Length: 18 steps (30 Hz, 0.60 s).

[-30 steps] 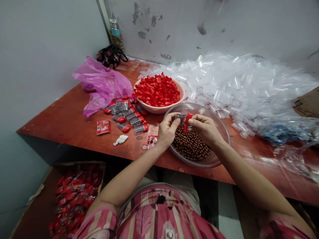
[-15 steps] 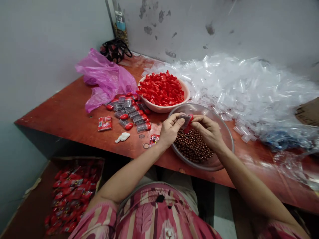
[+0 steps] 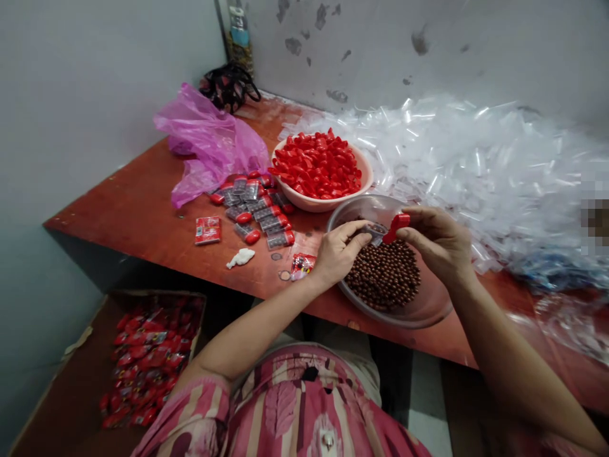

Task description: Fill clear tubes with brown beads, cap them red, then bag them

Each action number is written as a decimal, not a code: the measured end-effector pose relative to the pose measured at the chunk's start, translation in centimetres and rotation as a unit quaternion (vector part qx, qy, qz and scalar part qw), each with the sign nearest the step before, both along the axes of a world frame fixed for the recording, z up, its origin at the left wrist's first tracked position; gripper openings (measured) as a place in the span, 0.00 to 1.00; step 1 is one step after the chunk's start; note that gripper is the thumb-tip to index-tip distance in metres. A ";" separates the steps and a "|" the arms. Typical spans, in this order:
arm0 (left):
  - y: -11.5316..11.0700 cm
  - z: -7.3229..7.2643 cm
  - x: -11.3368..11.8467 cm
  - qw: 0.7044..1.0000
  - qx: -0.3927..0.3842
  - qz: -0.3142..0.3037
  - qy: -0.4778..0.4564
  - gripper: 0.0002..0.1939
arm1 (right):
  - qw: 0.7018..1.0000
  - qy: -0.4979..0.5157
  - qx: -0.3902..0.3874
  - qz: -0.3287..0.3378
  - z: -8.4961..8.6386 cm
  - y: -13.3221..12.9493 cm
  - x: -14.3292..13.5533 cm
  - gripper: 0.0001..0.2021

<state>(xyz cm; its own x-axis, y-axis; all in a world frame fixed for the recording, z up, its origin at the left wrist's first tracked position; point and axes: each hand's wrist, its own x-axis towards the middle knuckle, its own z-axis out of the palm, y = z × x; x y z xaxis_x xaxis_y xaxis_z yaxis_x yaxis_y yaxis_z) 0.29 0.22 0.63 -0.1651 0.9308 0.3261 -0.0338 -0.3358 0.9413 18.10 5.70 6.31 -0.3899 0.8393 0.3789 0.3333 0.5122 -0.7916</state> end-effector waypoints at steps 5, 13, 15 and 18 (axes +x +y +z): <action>-0.3 0.4 0.3 0.997 0.030 0.012 0.077 0.11 | 0.964 -0.193 0.163 0.082 1.5 -0.1 0.7 0.13; -0.8 0.0 0.6 0.992 0.056 0.015 0.116 0.11 | 0.930 -0.250 0.240 0.121 0.1 -0.2 1.3 0.10; -1.0 -0.4 0.7 0.988 0.065 0.013 0.137 0.11 | 0.915 -0.280 0.265 0.121 -0.2 -0.5 1.4 0.09; -1.1 -0.8 0.8 0.978 0.080 -0.001 0.191 0.12 | 0.893 -0.316 0.294 0.128 -0.6 -0.9 1.4 0.10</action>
<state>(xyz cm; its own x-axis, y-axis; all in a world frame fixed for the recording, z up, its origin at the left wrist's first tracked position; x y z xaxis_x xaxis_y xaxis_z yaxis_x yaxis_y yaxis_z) 1.08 -0.88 -0.21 0.0001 0.8627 0.5057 0.3092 -0.4809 0.8205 19.53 4.80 5.73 -0.8326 0.4201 0.3610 0.4306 0.9009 -0.0554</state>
